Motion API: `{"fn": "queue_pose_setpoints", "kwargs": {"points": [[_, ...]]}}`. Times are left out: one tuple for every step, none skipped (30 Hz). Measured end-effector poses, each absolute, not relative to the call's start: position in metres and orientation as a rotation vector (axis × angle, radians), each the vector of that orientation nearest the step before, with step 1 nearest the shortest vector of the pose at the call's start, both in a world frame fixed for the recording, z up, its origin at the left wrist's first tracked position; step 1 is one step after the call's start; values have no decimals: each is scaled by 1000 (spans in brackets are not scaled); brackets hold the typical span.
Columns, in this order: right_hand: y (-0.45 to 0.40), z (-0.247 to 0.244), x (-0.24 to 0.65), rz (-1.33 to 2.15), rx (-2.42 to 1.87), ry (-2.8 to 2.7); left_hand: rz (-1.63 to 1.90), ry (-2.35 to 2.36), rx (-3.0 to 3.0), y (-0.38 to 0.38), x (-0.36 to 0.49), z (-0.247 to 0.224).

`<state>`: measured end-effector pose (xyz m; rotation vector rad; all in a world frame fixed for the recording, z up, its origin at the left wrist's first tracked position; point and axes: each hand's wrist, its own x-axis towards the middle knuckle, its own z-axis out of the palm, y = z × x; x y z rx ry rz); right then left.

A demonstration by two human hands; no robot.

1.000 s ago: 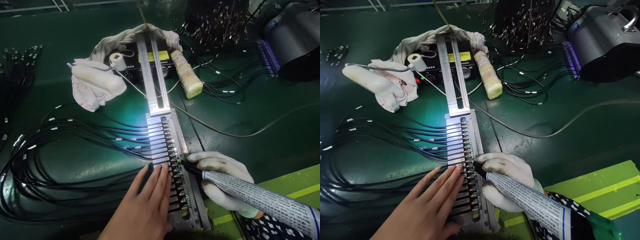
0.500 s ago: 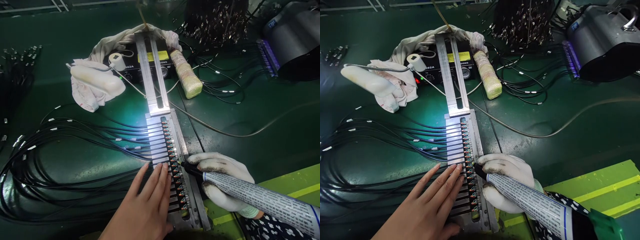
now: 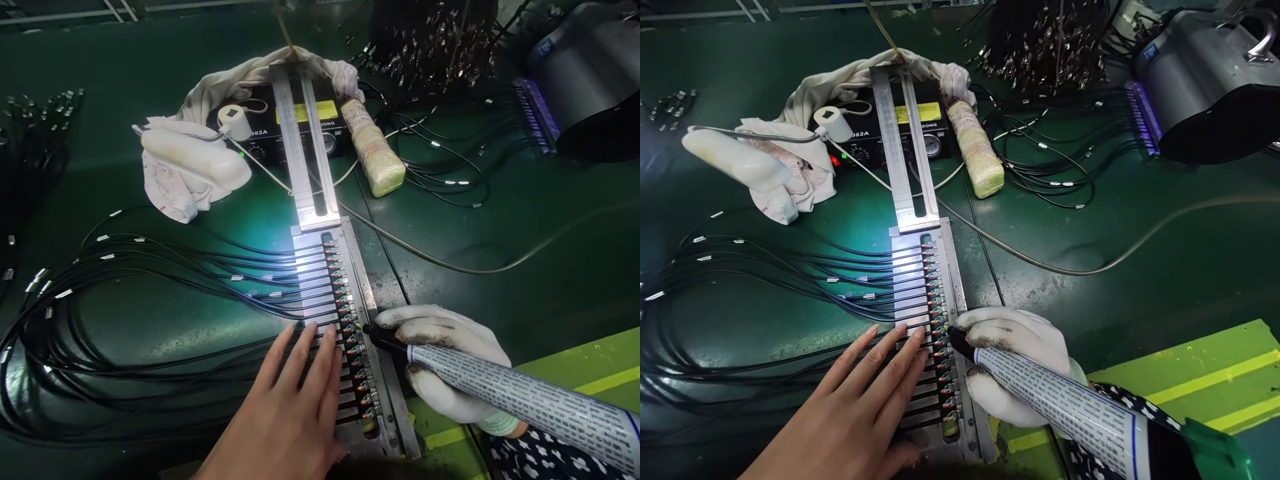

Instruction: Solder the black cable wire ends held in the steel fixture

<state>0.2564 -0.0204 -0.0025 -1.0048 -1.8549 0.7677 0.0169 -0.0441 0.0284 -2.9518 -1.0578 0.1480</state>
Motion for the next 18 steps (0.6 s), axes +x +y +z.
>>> {"fn": "queue_pose_setpoints", "kwargs": {"points": [[-20,-2,256,767,-1010,-1857,147,-1055,-2951,-44,17,28],[-20,-2,256,768,-1015,-1858,147,-1052,-2949,-44,17,28],[-20,-2,256,771,-1023,-1858,145,-1048,-2949,-44,17,27],[-20,-2,256,775,-1029,-1859,146,-1048,-2949,-44,18,27],[-20,-2,256,779,-1032,-1859,148,-1051,-2950,-44,18,26],[-20,-3,256,780,-1033,-1859,146,-1056,-2953,-44,19,26],[-20,-3,256,781,-1033,-1857,135,-1060,-2956,-44,19,25],[-19,-3,256,782,-1033,-1853,123,-1063,-2959,-44,20,25],[-19,-4,256,787,-1031,-1849,115,-1070,-2962,-44,20,25],[-19,-4,256,790,-1029,-1845,112,-1080,-2962,-44,20,25],[-18,-4,255,791,-1029,-1840,112,-1085,-2962,-45,20,25],[-18,-5,255,792,-1028,-1834,119,-1090,-2961,-45,20,25],[-18,-5,255,790,-1026,-1829,128,-1092,-2959,-45,19,25],[-18,-5,254,787,-1025,-1825,132,-1087,-2961,-45,19,25],[-18,-5,254,784,-1025,-1820,132,-1080,-2962,-45,18,25],[-18,-5,254,782,-1027,-1817,128,-1068,-2965,-45,18,25],[-18,-5,254,783,-1030,-1816,125,-1063,-2966,-45,18,25],[-18,-4,254,783,-1033,-1815,120,-1062,-2963,-45,18,24]]}}
